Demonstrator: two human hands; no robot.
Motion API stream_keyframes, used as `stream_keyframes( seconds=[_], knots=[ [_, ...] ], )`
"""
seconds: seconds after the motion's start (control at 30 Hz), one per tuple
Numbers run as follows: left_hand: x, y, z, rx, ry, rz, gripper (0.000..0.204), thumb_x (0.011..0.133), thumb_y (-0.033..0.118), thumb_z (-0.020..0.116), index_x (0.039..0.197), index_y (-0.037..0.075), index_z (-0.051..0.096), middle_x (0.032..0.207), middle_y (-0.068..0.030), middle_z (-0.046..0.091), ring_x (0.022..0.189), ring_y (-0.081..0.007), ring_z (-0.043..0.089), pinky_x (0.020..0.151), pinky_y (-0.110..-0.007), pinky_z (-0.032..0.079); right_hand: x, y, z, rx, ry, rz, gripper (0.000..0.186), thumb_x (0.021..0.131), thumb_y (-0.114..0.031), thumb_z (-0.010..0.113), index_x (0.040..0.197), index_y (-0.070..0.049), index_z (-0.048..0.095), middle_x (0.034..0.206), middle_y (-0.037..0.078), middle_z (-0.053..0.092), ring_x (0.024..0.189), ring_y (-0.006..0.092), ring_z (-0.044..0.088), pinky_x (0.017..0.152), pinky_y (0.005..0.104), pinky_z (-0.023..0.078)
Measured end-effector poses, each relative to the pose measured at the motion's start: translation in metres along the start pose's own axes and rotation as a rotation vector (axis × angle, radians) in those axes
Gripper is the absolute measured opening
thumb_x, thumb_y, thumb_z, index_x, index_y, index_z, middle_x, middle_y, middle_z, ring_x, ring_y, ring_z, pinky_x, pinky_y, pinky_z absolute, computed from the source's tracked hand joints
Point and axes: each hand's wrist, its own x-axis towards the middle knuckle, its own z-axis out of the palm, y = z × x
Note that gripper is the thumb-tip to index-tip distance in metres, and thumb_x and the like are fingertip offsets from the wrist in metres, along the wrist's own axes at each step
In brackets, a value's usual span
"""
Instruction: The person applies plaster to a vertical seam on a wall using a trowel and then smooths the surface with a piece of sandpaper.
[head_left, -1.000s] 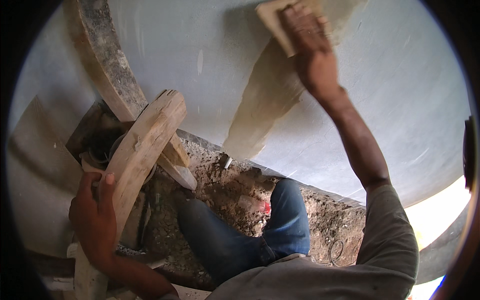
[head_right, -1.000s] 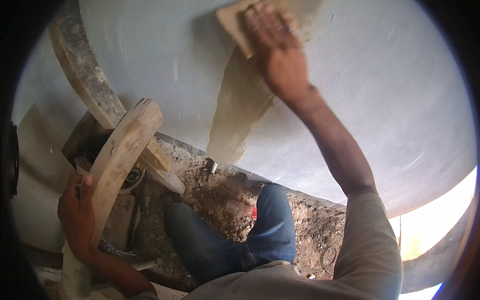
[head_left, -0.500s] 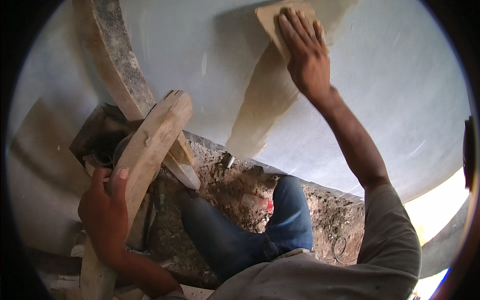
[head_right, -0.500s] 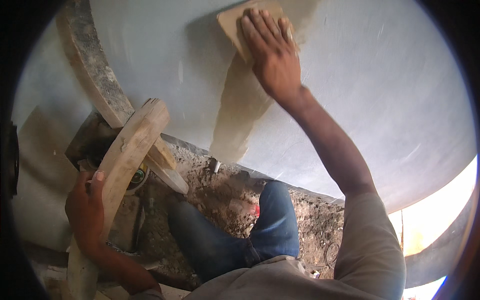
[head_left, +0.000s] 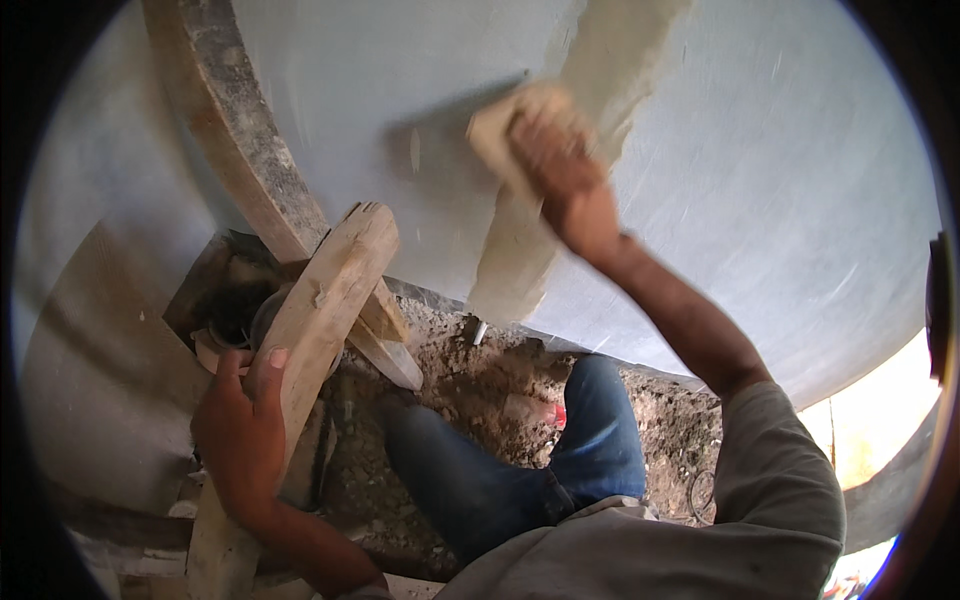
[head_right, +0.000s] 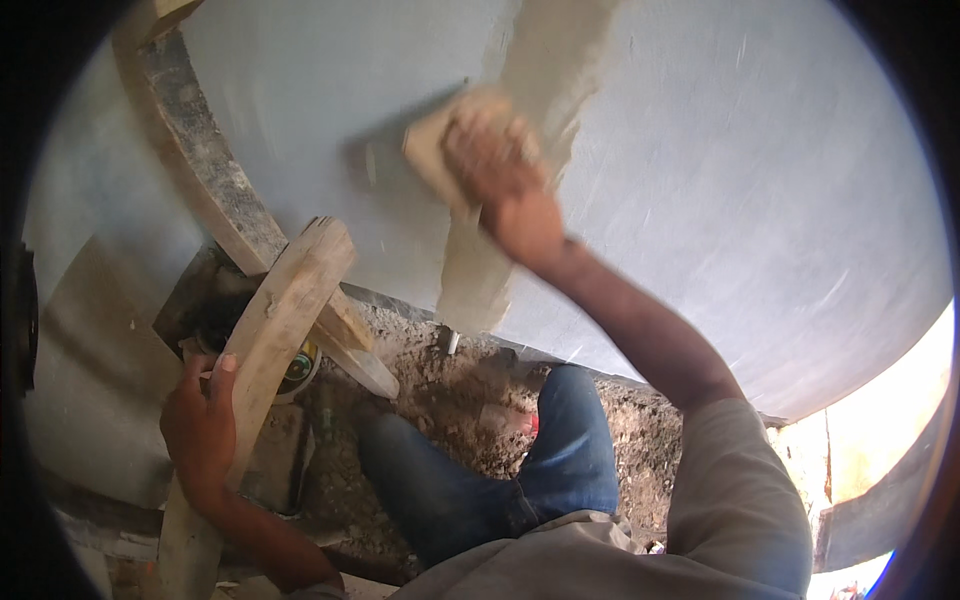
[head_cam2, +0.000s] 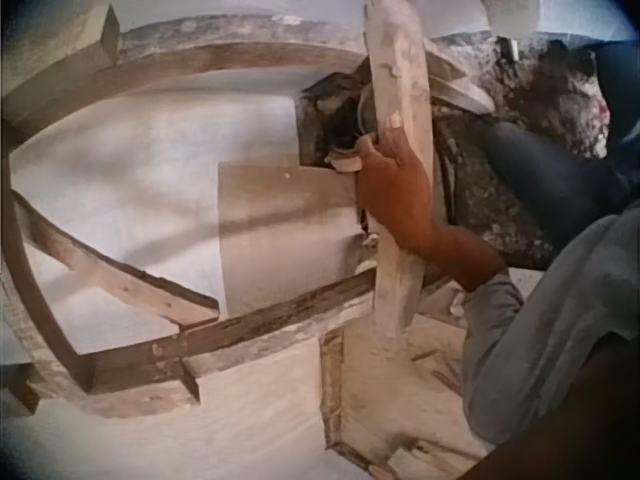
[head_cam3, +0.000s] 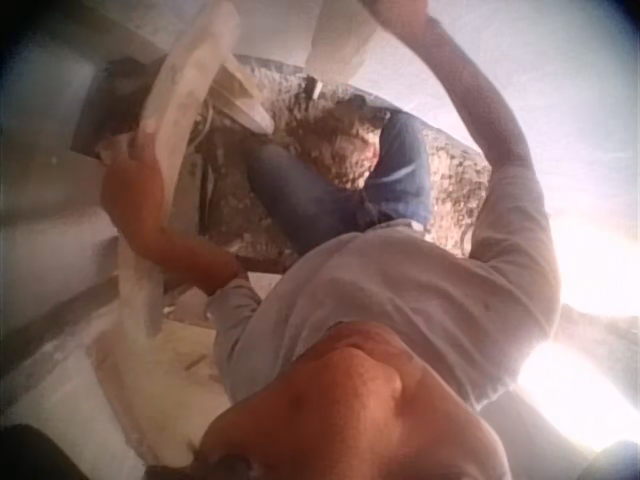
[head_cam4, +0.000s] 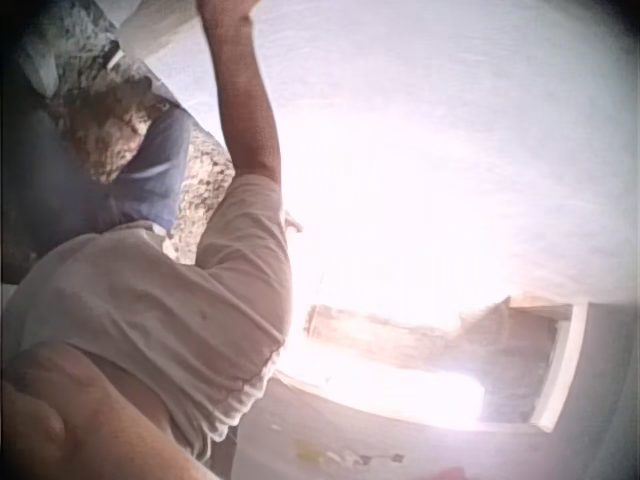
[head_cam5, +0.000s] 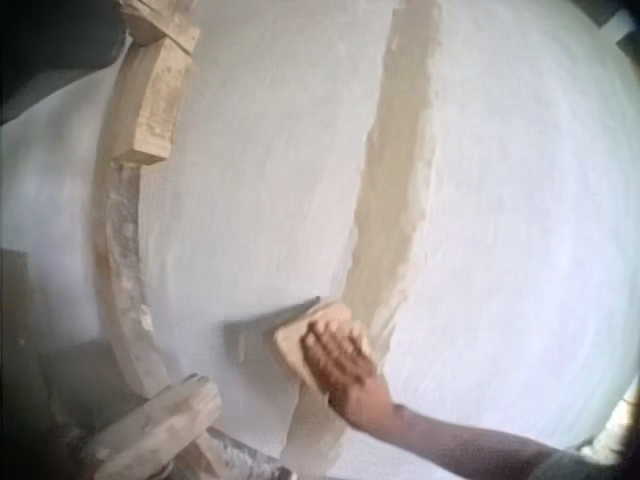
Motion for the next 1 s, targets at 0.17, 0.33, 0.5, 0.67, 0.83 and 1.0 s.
stream_keyframes(
  seconds=[0.17,0.33,0.5,0.67,0.83,1.0],
  knots=[
    [0.001,0.000,0.003,-0.070,0.014,0.026,0.051,0.098,0.053,0.054,0.105,0.004,0.066,0.093,-0.0188,0.070,0.089,-0.0392,0.067,0.080,-0.047,0.049,-0.030,0.001,0.045,-0.259,-0.138,0.073,0.077,0.084,-0.014,0.064,0.155,-0.006,0.036,0.161,0.015,0.036,0.147,0.0323,0.038,0.124,0.0590,0.017],
    [0.006,0.004,-0.004,-0.063,-0.034,0.038,0.051,0.099,0.053,0.054,0.105,0.004,0.067,0.095,-0.0174,0.072,0.091,-0.0375,0.068,0.081,-0.045,0.050,-0.129,-0.105,0.091,0.187,-0.839,0.106,0.073,0.092,-0.024,0.065,0.155,-0.004,0.033,0.168,0.015,0.013,0.155,0.0302,0.014,0.125,0.0557,0.017],
    [0.003,-0.009,-0.003,-0.034,0.035,0.041,0.051,0.099,0.052,0.054,0.106,0.003,0.067,0.091,-0.0174,0.071,0.088,-0.0355,0.068,0.080,-0.044,0.050,-0.049,-0.076,0.029,0.187,-0.119,0.000,0.077,0.082,0.002,0.068,0.153,-0.005,0.038,0.164,0.015,0.027,0.153,0.0312,0.025,0.126,0.0514,0.019],
    [0.003,0.000,0.001,-0.103,0.011,0.024,0.051,0.100,0.052,0.053,0.108,0.003,0.067,0.087,-0.0170,0.070,0.081,-0.0328,0.067,0.077,-0.043,0.049,0.036,0.007,-0.008,0.068,0.092,0.204,0.084,0.082,-0.001,0.065,0.158,-0.009,0.029,0.164,0.017,0.027,0.152,0.0313,0.026,0.125,0.0517,0.020],
    [0.000,0.003,-0.002,-0.131,0.024,0.061,0.051,0.101,0.051,0.053,0.109,0.003,0.067,0.084,-0.0167,0.069,0.079,-0.0321,0.067,0.074,-0.042,0.049,-0.048,-0.044,0.058,-0.066,-0.479,0.138,0.077,0.096,-0.018,0.058,0.161,-0.008,0.018,0.168,0.015,0.013,0.156,0.0277,0.012,0.127,0.0535,0.009],
    [0.002,-0.003,0.001,-0.129,0.028,0.090,0.053,0.099,0.053,0.054,0.110,0.003,0.067,0.090,-0.0172,0.071,0.086,-0.0332,0.069,0.078,-0.043,0.050,-0.116,-0.127,0.076,0.096,-0.747,0.119,0.072,0.097,-0.016,0.055,0.160,-0.008,0.021,0.169,0.013,0.012,0.156,0.0265,0.010,0.128,0.0489,0.008]
  ],
)
